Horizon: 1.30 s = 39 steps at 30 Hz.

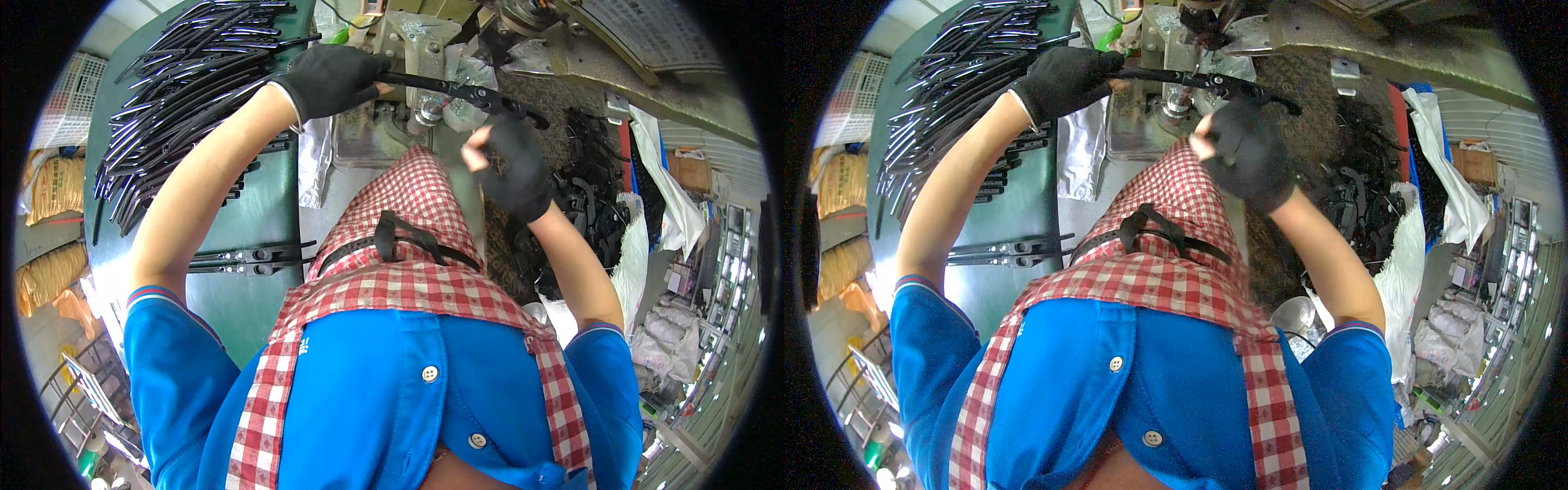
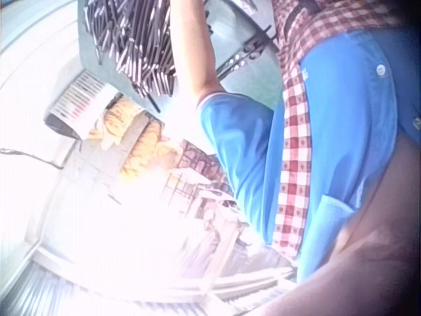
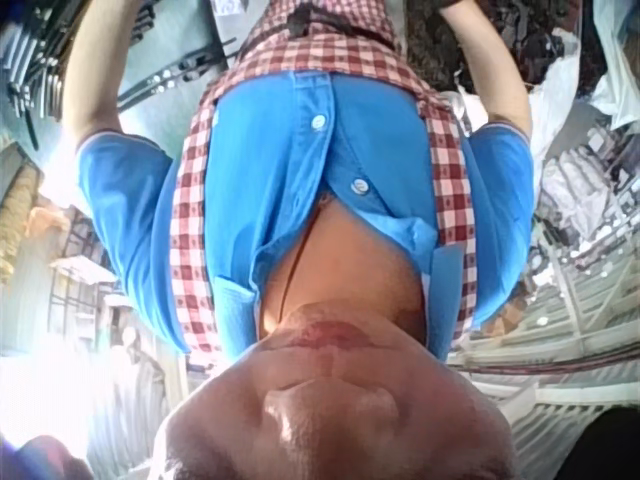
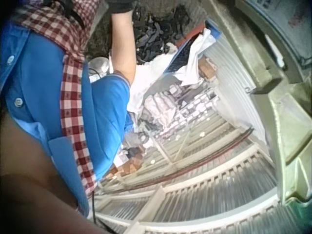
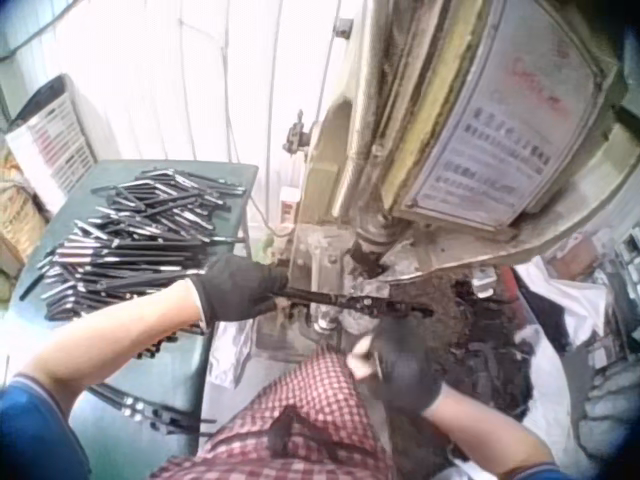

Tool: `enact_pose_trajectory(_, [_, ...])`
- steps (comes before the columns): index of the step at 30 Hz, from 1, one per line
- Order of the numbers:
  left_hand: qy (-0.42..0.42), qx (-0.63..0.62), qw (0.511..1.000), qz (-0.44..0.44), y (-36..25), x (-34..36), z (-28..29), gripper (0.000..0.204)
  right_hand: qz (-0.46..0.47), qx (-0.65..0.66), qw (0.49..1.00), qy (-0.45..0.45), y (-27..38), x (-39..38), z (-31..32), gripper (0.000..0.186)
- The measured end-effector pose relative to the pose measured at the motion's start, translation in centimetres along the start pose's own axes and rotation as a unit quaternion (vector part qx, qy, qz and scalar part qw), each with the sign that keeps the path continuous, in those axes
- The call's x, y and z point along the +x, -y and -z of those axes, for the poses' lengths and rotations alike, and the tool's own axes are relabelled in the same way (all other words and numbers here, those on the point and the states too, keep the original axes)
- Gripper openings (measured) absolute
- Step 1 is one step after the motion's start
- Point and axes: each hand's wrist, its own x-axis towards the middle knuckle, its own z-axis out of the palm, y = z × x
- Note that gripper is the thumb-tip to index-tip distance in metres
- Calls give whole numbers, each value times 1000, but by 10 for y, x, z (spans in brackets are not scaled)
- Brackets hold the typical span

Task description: The person repeatedly picks up black metal rods from a tray, places them into a bending machine, and bends them using a lever. The bent rods are then placed into a collection bag. The process is repeated continuously throughout the clip.

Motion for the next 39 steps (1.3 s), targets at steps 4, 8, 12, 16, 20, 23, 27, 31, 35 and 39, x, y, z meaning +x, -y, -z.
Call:
enact_pose_trajectory(4, [58, -22, 997, 43, -4, 0, 9, 30, -120, 121, 978, 121, -32, -23, -30, 16])
enact_pose_trajectory(8, [91, -53, 992, 67, -6, 1, 17, 30, -225, 68, 969, 82, -128, -41, -74, 11])
enact_pose_trajectory(12, [41, -79, 995, 50, -6, 3, 14, 43, -309, -112, 924, 195, -181, -25, -94, 25])
enact_pose_trajectory(16, [-29, -83, 996, -4, -16, 3, 11, 40, -336, -227, 877, 258, -153, 26, -98, 36])
enact_pose_trajectory(20, [-17, -104, 993, 49, -31, -15, 12, 35, -383, -257, 848, 261, -154, 20, -104, 43])
enact_pose_trajectory(23, [35, -110, 986, 120, -42, -68, 8, 34, -305, -163, 908, 235, -144, 22, -95, 30])
enact_pose_trajectory(27, [51, -73, 985, 146, -17, -186, -32, 35, -287, -220, 925, 117, -167, 2, -112, 28])
enact_pose_trajectory(31, [24, -15, 945, 327, -7, -286, -41, 32, -299, -159, 940, 45, -195, -4, -108, 22])
enact_pose_trajectory(35, [-79, 29, 863, 498, -30, -383, -68, 21, -360, 388, 842, -105, -147, 17, -70, 13])
enact_pose_trajectory(39, [-32, 29, 807, 589, -29, -374, -53, 25, -389, 557, 729, -82, -74, 35, -20, 13])
